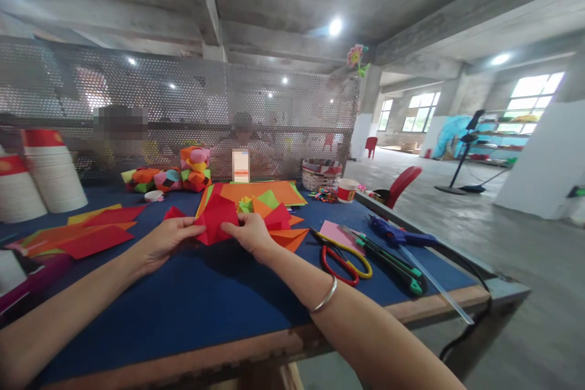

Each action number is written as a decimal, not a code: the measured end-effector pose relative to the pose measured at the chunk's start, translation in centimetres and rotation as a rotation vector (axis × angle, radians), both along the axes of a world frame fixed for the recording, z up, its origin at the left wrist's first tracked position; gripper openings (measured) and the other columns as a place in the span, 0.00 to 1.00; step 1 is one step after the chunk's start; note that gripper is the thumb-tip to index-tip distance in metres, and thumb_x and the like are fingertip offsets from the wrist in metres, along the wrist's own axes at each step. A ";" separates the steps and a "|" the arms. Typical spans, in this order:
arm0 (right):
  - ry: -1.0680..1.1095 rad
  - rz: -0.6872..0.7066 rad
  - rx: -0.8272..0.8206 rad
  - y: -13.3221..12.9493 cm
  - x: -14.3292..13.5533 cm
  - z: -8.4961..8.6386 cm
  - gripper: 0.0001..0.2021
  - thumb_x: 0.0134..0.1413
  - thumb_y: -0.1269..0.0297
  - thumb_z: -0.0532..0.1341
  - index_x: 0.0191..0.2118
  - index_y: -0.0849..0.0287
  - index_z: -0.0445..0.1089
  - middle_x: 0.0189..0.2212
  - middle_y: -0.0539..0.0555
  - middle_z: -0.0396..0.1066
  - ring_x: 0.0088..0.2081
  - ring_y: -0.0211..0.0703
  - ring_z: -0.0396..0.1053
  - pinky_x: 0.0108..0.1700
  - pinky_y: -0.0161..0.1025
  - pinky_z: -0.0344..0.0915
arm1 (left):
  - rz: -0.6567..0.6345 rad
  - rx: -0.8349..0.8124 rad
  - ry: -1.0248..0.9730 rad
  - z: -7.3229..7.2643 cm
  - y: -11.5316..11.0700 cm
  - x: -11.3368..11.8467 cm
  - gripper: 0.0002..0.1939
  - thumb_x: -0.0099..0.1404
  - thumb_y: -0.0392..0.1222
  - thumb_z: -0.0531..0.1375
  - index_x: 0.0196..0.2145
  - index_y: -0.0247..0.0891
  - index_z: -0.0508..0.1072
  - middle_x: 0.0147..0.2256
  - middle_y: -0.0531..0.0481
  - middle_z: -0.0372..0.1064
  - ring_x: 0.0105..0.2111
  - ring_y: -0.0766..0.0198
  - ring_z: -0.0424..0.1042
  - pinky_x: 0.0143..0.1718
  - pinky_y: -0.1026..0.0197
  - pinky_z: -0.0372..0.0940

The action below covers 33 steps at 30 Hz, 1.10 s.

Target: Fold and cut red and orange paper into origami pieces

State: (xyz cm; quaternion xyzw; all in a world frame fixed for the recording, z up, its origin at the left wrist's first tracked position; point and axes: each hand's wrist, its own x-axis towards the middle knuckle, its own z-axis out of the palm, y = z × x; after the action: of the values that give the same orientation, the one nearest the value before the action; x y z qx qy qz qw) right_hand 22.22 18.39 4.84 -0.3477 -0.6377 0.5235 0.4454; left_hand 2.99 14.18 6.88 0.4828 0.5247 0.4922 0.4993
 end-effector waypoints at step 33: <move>0.051 -0.071 -0.213 -0.9 -0.5 1.1 0.05 0.52 0.71 0.67 0.26 0.60 0.75 0.20 0.47 0.72 0.20 0.31 0.58 0.23 0.31 0.54 | 0.118 0.551 0.494 0.2 -0.9 0.4 0.13 0.52 0.50 0.68 0.35 0.43 0.78 0.36 0.49 0.80 0.30 0.59 0.73 0.37 0.57 0.68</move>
State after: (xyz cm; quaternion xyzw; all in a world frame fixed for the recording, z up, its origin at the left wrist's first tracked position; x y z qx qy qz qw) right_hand 21.74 17.50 5.96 -0.4017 -0.5543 0.5809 0.4404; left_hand 3.42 13.31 7.04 0.6721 0.5042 0.5116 0.1796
